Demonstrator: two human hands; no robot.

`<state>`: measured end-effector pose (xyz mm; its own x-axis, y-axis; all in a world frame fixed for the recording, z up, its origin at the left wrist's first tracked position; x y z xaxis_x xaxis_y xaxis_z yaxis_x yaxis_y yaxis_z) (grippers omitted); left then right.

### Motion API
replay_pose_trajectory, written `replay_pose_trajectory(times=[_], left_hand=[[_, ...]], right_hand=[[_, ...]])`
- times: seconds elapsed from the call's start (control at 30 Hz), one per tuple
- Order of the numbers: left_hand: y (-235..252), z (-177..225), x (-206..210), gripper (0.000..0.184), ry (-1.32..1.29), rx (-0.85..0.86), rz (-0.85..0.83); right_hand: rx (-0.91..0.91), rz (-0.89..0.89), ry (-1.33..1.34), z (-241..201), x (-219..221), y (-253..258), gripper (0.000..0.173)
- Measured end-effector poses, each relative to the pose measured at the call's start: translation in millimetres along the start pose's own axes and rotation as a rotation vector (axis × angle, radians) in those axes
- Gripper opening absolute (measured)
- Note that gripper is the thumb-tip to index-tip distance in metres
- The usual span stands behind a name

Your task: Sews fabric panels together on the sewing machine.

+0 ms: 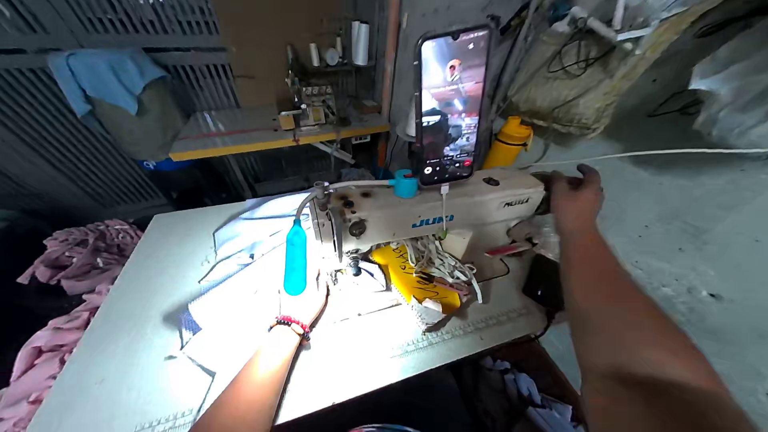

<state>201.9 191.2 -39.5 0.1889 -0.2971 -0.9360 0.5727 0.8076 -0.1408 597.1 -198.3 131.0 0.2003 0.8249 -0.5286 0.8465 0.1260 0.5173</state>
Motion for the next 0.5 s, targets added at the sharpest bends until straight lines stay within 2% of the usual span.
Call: replay_pose_trajectory(times=[0.07, 0.13, 0.23, 0.33, 0.4, 0.5], left_hand=[[-0.7, 0.7, 1.2, 0.047, 0.02, 0.008, -0.032], [-2.2, 2.2, 2.0, 0.047, 0.038, 0.019, -0.028], [-4.4, 5.0, -1.5, 0.046, 0.031, 0.029, -0.026], [-0.8, -1.5, 2.4, 0.046, -0.003, 0.007, -0.045], [8.2, -17.7, 6.6, 0.048, -0.053, -0.008, 0.031], [16.9, -44.0, 7.0, 0.05, -0.116, 0.011, 0.102]], right_hand=[[0.115, -0.113, 0.047, 15.1, 22.2, 27.9, 0.066], [0.084, -0.129, 0.044, 20.2, 29.6, 34.0, 0.063], [-0.035, 0.054, 0.126, 26.7, 21.5, 1.0, 0.056], [-0.08, 0.223, 0.252, 44.2, 15.3, -42.8, 0.046], [-0.106, 0.194, 0.277, 49.5, 11.7, -35.2, 0.047], [-0.108, 0.047, 0.135, 25.3, 8.5, 7.7, 0.061]])
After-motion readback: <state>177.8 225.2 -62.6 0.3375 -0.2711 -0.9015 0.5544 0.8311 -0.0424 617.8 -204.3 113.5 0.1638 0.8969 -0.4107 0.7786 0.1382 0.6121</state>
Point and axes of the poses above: each hand's wrist, its own y-axis towards the middle knuckle, its own x-axis out of the palm, z = x × y, the point moved 10 cm from there along y, towards the middle knuckle, and after that the axes turned 12 degrees about -x, right-handed, at the moved point
